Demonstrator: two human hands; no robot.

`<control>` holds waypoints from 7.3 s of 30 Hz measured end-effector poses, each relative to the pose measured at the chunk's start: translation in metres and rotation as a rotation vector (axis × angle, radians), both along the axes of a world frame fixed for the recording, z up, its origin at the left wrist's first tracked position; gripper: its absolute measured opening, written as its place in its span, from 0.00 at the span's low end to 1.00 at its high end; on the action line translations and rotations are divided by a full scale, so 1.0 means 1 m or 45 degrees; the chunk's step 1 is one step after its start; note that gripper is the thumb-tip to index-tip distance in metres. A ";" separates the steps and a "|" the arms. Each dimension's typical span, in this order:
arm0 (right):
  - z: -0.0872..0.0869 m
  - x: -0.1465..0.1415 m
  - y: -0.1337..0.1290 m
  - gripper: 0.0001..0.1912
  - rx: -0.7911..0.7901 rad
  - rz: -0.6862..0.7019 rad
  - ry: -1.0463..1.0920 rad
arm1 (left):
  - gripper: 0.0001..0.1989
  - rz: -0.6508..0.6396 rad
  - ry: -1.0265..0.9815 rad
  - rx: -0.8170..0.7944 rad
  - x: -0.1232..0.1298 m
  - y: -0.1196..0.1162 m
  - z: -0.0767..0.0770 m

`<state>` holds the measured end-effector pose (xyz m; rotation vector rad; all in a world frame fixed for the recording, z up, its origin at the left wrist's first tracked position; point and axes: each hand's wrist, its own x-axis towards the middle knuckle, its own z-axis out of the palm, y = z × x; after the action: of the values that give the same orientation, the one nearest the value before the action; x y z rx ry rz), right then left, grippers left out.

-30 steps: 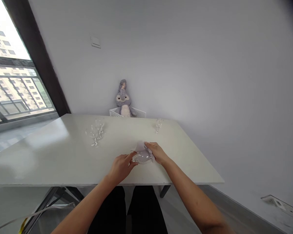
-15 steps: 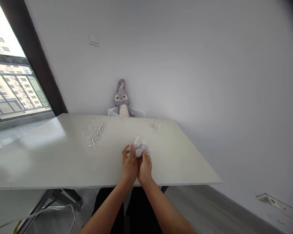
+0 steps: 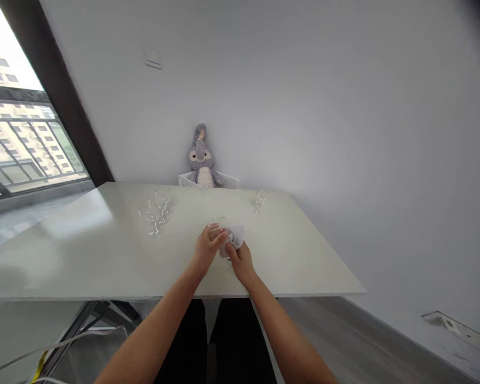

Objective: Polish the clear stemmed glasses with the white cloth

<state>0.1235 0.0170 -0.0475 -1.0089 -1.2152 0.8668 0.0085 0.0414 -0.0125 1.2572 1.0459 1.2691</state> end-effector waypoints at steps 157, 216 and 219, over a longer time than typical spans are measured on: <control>0.037 0.024 -0.022 0.20 0.276 0.339 -0.868 | 0.20 -0.085 -0.800 -0.418 -0.006 -0.005 -0.028; -0.010 0.025 -0.029 0.15 -0.625 0.334 0.684 | 0.21 -0.460 0.396 0.323 -0.012 -0.017 -0.038; -0.013 0.023 -0.032 0.16 -0.686 0.420 0.849 | 0.20 -0.422 0.316 0.330 -0.009 -0.019 -0.039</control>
<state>0.1470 -0.0151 -0.0604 -0.8259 -0.5811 1.6917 0.0000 0.0226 -0.0515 1.7424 0.8136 1.0318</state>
